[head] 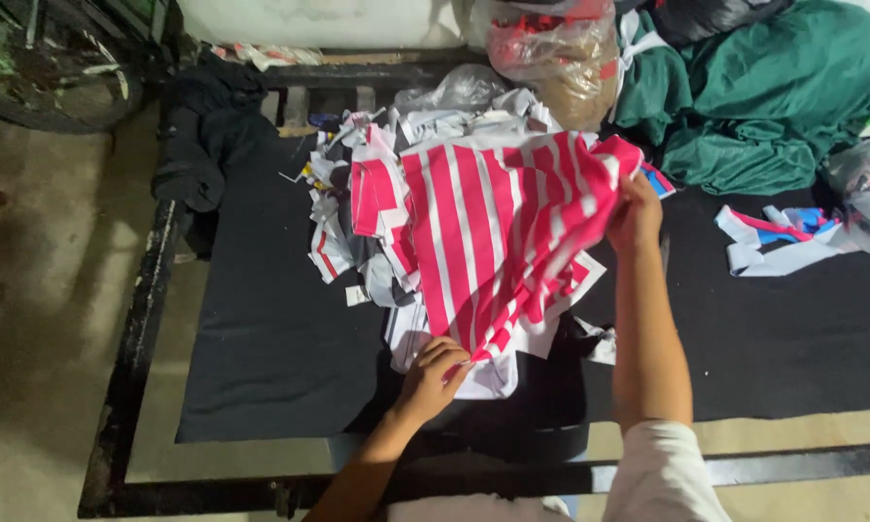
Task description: Cutting labels or excess fabric from striped garment pieces using scissors in a factory setting.
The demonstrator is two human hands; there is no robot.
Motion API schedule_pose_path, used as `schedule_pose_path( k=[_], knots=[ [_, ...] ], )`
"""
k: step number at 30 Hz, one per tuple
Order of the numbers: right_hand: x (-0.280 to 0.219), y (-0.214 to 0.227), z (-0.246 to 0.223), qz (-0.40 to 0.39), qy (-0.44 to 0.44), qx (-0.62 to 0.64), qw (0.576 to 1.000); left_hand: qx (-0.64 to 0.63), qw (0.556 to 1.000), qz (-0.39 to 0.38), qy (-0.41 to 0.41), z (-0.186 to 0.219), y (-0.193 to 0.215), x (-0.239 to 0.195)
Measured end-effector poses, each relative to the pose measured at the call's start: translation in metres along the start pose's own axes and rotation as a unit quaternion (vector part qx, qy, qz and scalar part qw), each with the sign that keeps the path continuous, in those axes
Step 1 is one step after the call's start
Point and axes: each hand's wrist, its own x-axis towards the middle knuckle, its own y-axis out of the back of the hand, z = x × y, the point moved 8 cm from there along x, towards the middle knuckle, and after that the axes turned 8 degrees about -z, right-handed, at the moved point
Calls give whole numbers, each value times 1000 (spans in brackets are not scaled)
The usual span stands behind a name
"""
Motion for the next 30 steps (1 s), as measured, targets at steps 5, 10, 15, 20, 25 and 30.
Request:
schedule_pose_path(
  k=[5,10,15,20,25,30],
  knots=[
    [-39,34,-51,91,212,-769,596,9,999,-38,22,-7,-6,3],
    [-157,-95,-99,4,119,-777,618,24,997,-61,41,-8,-16,-1],
    [-156,-11,-22,-58,-188,-805,560,44,995,-83,37,-15,-30,-9],
    [-151,-15,-74,59,18,-852,520,72,992,-92,45,-5,-30,-1],
    [-236,-136,-57,-111,23,-785,610,30,986,-167,4,23,-32,10],
    [-255,-107,-20,-63,57,-782,617,32,988,-150,23,-10,-27,24]
  ],
)
